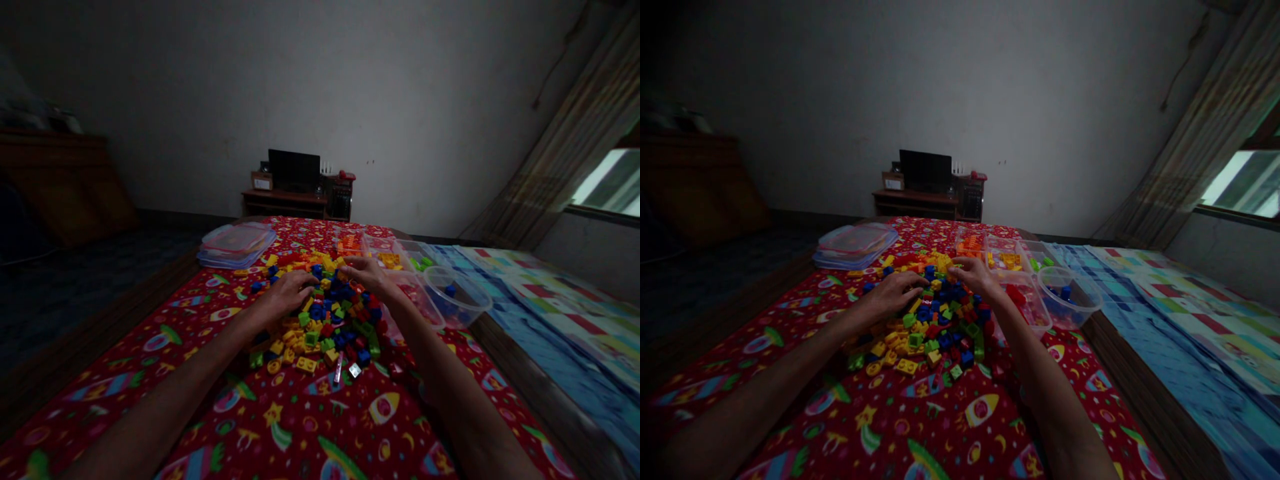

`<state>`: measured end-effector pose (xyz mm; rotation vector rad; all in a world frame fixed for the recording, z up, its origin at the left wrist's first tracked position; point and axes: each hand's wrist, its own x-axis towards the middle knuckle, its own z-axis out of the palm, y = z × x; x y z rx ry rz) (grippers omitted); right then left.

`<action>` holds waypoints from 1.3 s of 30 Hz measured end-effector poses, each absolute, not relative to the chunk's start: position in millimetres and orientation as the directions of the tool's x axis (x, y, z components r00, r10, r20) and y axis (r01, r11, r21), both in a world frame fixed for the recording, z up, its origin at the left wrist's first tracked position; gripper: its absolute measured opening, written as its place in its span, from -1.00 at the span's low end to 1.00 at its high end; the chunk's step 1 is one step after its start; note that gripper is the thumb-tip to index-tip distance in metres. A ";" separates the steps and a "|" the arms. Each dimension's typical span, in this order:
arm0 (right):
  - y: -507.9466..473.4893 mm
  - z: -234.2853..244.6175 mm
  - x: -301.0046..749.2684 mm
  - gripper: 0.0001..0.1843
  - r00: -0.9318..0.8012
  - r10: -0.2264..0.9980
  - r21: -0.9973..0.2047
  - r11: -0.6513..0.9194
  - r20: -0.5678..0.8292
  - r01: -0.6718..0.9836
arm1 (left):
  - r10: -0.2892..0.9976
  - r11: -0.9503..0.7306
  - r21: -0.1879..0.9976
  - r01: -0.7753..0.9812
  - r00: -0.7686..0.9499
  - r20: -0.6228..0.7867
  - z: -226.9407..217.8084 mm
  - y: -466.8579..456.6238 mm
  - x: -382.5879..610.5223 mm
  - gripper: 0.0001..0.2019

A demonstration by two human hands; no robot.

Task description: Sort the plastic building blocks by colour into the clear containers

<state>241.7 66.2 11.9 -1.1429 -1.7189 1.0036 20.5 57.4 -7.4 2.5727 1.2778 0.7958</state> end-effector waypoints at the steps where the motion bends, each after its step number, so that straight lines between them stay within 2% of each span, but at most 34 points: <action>1: 65.3 12.1 243.1 -0.45 -0.289 0.941 -0.935 0.252 0.177 0.248 | 0.780 -0.619 0.375 0.690 0.484 0.397 -7.2 57.1 21.1 -0.74; 4: 59.8 14.5 246.2 -0.46 -0.385 0.908 -0.952 0.250 0.166 0.179 | 0.772 -0.627 0.392 0.673 0.471 0.427 -9.5 57.9 22.1 -0.73; 8: 54.7 16.7 245.8 -0.55 -0.465 0.866 -0.939 0.294 0.184 0.176 | 0.747 -0.658 0.373 0.655 0.502 0.435 -15.9 60.8 21.2 -0.71; 10: 54.6 16.8 245.4 -0.58 -0.477 0.861 -0.926 0.308 0.175 0.218 | 0.747 -0.659 0.365 0.657 0.514 0.422 -18.0 62.0 20.4 -0.68; 13: 57.3 18.3 249.6 -0.62 -0.417 0.896 -0.874 0.318 0.151 0.367 | 0.748 -0.656 0.343 0.673 0.518 0.414 -19.3 63.2 19.7 -0.68; 19: 79.0 34.7 289.0 -0.74 -0.139 0.940 -0.608 0.310 0.312 0.731 | 0.730 -0.672 0.307 0.673 0.535 0.425 -22.8 66.3 17.3 -0.67; 23: 99.5 49.0 320.7 -0.73 0.085 0.922 -0.381 0.072 0.378 0.922 | 0.720 -0.679 0.289 0.675 0.534 0.444 -26.4 69.1 15.5 -0.67; 26: 105.1 52.5 332.9 -0.68 0.152 0.901 -0.264 -0.044 0.406 0.963 | 0.707 -0.690 0.281 0.667 0.539 0.458 -29.4 70.5 14.4 -0.68; 28: 101.4 50.6 334.4 -0.67 0.150 0.876 -0.266 -0.026 0.459 0.964 | 0.699 -0.699 0.279 0.659 0.544 0.465 -31.1 71.1 13.5 -0.69; 31: 86.8 45.0 329.2 -0.68 0.104 0.841 -0.325 0.089 0.530 0.942 | 0.673 -0.718 0.262 0.645 0.547 0.497 -31.2 70.8 13.2 -0.71; 36: 59.6 42.2 315.1 -0.70 -0.030 0.824 -0.336 0.264 0.566 0.904 | 0.563 -0.784 0.145 0.604 0.593 0.576 -20.1 54.5 27.8 -0.65; 39: 50.0 46.7 308.5 -0.70 -0.058 0.818 -0.344 0.304 0.573 0.888 | 0.476 -0.850 0.045 0.526 0.728 0.493 -14.0 26.7 49.2 -0.62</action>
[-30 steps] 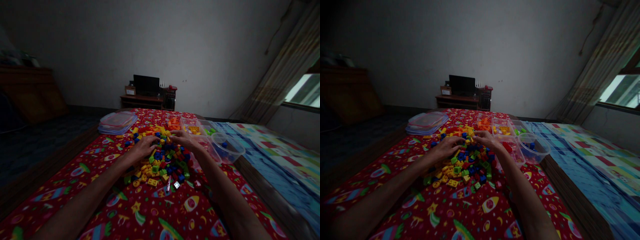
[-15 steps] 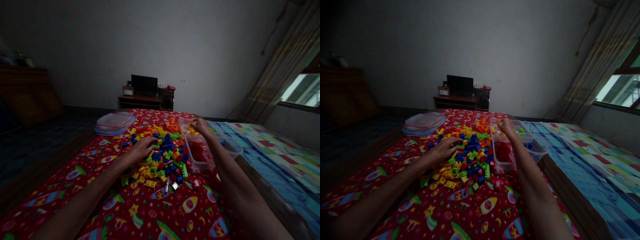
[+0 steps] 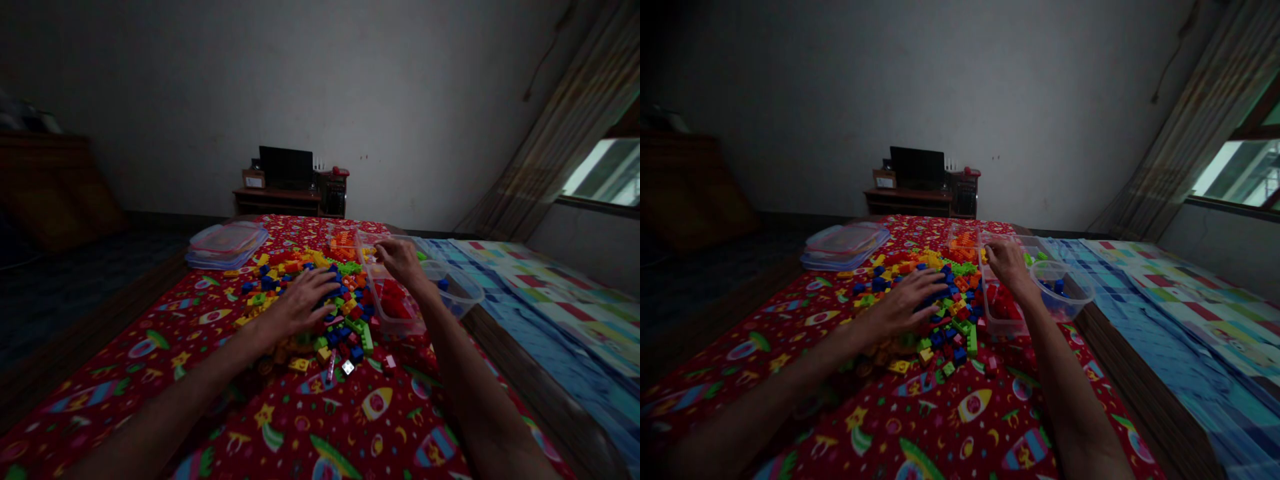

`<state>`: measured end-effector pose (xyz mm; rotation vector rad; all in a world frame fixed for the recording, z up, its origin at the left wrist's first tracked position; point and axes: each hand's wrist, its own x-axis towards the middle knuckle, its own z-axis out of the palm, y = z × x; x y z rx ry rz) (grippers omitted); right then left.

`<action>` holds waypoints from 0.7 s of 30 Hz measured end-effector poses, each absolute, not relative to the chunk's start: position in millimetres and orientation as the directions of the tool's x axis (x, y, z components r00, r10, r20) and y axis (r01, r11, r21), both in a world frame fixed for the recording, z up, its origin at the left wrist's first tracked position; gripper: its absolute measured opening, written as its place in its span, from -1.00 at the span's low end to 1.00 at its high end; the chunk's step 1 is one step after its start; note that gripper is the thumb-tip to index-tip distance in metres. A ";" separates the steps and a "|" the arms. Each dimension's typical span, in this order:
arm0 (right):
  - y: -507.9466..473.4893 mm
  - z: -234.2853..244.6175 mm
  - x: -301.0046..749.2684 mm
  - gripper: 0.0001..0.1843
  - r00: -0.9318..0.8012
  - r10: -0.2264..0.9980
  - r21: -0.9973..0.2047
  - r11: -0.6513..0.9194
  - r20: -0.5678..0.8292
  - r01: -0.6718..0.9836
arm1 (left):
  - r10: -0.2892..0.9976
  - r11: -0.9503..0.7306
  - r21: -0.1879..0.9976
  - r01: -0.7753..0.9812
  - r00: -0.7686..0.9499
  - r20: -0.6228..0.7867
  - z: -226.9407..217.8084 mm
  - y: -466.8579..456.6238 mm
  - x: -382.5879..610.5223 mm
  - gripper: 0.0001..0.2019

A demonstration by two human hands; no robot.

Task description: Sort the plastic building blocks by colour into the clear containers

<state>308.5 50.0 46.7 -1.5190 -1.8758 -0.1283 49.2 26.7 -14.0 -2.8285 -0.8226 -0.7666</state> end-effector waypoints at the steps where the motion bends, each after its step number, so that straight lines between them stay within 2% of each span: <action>1: 47.7 48.5 306.8 -0.71 -0.061 0.812 -0.349 0.316 0.580 0.882 | 0.450 -0.868 0.015 0.496 0.775 0.444 -13.7 15.7 57.0 -0.60; 5: 39.6 52.3 301.4 -0.71 -0.090 0.816 -0.356 0.345 0.571 0.868 | 0.357 -0.921 -0.035 0.388 0.876 0.324 -20.3 -16.8 79.6 -0.57; 11: 27.2 49.4 292.2 -0.72 -0.171 0.877 -0.322 0.338 0.450 0.884 | 0.476 -0.839 -0.068 0.539 0.790 0.387 -24.6 0.4 72.2 -0.70; 16: 17.0 49.7 281.3 -0.76 -0.290 0.897 -0.214 0.372 0.333 0.903 | 0.516 -0.804 -0.058 0.591 0.744 0.425 -16.1 23.2 51.1 -0.78; 21: 16.9 41.7 268.3 -0.75 -0.393 0.911 -0.033 0.399 0.122 0.916 | 0.564 -0.775 -0.003 0.632 0.694 0.447 -11.8 35.9 35.0 -0.74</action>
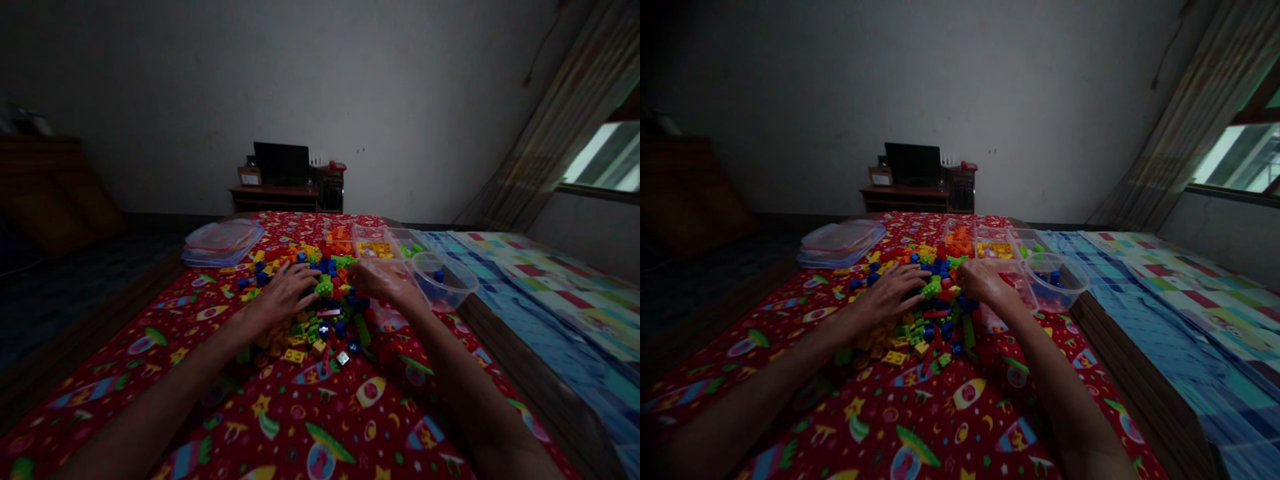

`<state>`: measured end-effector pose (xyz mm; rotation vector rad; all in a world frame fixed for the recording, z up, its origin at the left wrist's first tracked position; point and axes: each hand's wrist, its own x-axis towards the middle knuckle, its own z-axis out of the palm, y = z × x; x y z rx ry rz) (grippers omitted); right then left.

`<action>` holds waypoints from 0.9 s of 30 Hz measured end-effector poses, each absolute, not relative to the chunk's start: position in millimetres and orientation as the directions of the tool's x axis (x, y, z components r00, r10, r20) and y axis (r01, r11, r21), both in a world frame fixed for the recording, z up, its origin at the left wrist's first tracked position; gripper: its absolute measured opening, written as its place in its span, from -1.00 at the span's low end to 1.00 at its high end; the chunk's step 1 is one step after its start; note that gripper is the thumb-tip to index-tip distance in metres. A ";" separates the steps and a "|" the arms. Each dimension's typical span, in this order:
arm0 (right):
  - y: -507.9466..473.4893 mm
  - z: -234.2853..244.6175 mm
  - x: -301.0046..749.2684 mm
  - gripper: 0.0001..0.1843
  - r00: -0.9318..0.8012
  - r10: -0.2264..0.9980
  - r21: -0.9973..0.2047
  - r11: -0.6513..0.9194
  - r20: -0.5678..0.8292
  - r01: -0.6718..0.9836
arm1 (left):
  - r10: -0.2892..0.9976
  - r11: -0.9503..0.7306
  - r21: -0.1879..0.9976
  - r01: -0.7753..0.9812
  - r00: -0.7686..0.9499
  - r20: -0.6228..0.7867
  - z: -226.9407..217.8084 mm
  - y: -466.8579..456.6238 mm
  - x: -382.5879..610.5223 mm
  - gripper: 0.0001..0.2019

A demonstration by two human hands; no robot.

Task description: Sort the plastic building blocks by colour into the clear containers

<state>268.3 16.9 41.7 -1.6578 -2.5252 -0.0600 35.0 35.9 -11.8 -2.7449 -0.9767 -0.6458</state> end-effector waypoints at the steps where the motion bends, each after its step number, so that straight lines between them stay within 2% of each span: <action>1: 17.2 39.4 266.0 -0.74 -0.401 0.911 -0.006 0.404 0.099 0.915 | 0.573 -0.770 0.012 0.638 0.681 0.456 -11.1 38.7 32.4 -0.74; 5: 16.3 31.7 260.0 -0.79 -0.443 0.894 0.030 0.442 0.070 0.896 | 0.591 -0.746 0.055 0.663 0.623 0.512 -8.7 49.4 24.1 -0.75; 9: 15.2 25.8 256.0 -0.82 -0.476 0.864 -0.008 0.483 0.163 0.875 | 0.612 -0.729 0.119 0.674 0.564 0.553 -7.6 55.4 21.9 -0.76; 14: 13.4 21.4 245.4 -0.57 -0.484 0.796 -0.079 0.544 0.363 0.835 | 0.629 -0.754 0.226 0.616 0.579 0.519 -0.8 49.7 28.6 -0.77; 18: 11.0 20.3 238.8 -0.74 -0.550 0.767 -0.113 0.611 0.330 0.783 | 0.631 -0.764 0.260 0.590 0.601 0.491 5.0 40.8 34.8 -0.76; 23: 12.9 24.6 248.9 -0.79 -0.485 0.790 -0.093 0.552 0.375 0.829 | 0.666 -0.726 0.281 0.627 0.540 0.514 8.2 35.5 36.7 -0.63; 25: 17.1 30.0 261.6 -0.78 -0.424 0.797 -0.097 0.507 0.430 0.856 | 0.661 -0.729 0.279 0.625 0.537 0.523 8.6 34.5 36.9 -0.58; 27: 24.0 36.2 280.0 -0.76 -0.319 0.818 -0.117 0.420 0.478 0.900 | 0.631 -0.760 0.269 0.592 0.572 0.524 7.6 32.3 39.2 -0.61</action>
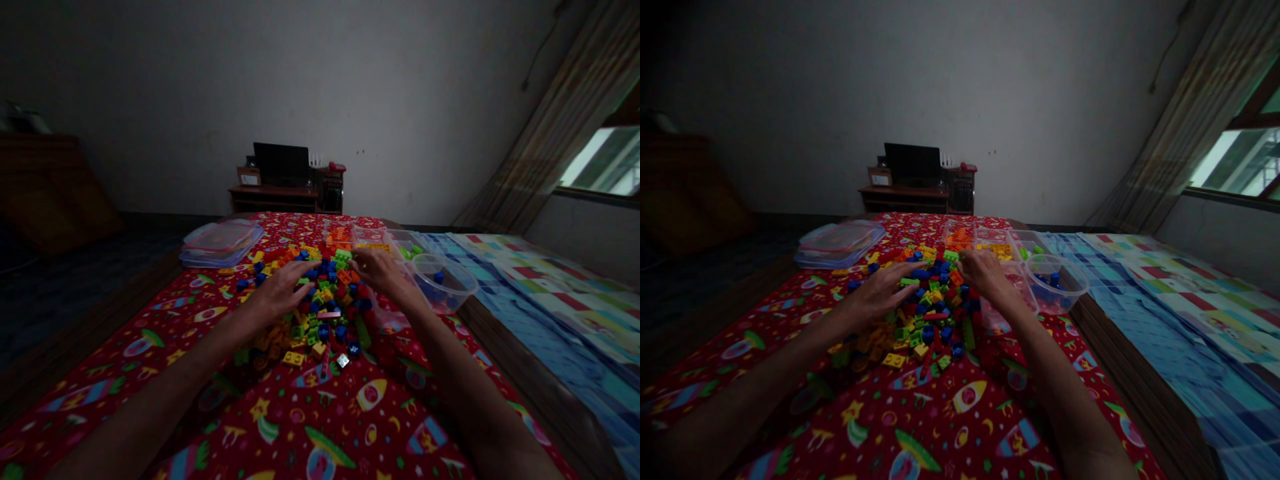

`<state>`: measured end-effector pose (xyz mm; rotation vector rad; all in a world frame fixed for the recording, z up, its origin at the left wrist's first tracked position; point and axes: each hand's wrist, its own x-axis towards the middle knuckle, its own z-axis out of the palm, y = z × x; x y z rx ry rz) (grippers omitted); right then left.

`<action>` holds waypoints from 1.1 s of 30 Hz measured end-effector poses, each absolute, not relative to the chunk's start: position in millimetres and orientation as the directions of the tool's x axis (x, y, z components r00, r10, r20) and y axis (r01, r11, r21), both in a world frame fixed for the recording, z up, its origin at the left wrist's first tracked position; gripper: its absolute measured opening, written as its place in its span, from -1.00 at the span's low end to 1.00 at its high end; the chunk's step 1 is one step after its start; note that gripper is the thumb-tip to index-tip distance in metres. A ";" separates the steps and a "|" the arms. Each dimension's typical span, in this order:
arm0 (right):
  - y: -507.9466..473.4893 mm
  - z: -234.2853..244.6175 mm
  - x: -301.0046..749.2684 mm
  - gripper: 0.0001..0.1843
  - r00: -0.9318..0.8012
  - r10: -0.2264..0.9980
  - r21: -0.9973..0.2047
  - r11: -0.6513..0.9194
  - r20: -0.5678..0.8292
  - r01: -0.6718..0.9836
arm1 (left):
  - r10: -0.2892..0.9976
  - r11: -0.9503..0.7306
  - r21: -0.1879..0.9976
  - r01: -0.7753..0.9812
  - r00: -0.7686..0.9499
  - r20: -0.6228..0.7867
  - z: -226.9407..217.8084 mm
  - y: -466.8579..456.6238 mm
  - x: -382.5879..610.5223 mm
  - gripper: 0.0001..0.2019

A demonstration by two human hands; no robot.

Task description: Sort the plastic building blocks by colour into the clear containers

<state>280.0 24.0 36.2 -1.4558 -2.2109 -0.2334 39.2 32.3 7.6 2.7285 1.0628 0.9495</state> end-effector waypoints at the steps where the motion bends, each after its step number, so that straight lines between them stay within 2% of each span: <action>1: 28.4 38.9 291.1 -0.75 -0.243 0.834 -0.131 0.348 0.495 0.928 | 0.604 -0.785 0.261 0.561 0.601 0.524 6.4 30.0 41.8 -0.64; 6: 52.4 40.4 352.2 -0.70 0.167 0.830 -0.196 -0.071 0.532 0.978 | 0.439 -0.899 0.231 0.373 0.756 0.486 -5.0 -0.2 70.7 -0.70; 10: 64.4 34.9 379.1 -0.64 0.280 0.795 -0.218 -0.189 0.539 0.957 | 0.303 -0.952 0.147 0.267 0.881 0.364 -20.0 -31.2 96.6 -0.66; 12: 66.3 35.9 379.0 -0.60 0.263 0.809 -0.237 -0.158 0.525 0.959 | 0.281 -0.960 0.084 0.268 0.904 0.321 -29.0 -39.7 104.1 -0.67; 14: 65.4 40.3 371.6 -0.63 0.181 0.847 -0.260 -0.053 0.500 0.964 | 0.289 -0.956 0.031 0.293 0.911 0.294 -36.1 -43.5 107.5 -0.72; 18: 56.3 51.9 345.6 -0.68 -0.007 0.871 -0.274 0.162 0.490 0.948 | 0.392 -0.914 -0.001 0.406 0.882 0.263 -38.6 -44.6 106.9 -0.85; 21: 45.8 54.8 324.0 -0.72 -0.115 0.878 -0.242 0.251 0.465 0.937 | 0.433 -0.900 0.068 0.431 0.860 0.270 -35.2 -41.6 103.5 -0.88; 26: 26.2 52.5 297.4 -0.76 -0.308 0.892 -0.263 0.400 0.330 0.878 | 0.528 -0.848 0.288 0.445 0.757 0.386 -32.6 -22.3 94.2 -0.84; 30: 14.6 56.8 287.3 -0.78 -0.471 0.871 -0.321 0.490 0.138 0.811 | 0.687 -0.727 0.484 0.488 0.511 0.517 -22.6 -2.1 85.8 -0.94; 33: 12.0 58.9 280.7 -0.76 -0.581 0.813 -0.394 0.550 0.049 0.736 | 0.804 -0.595 0.667 0.448 0.327 0.497 -13.7 8.3 81.3 -0.89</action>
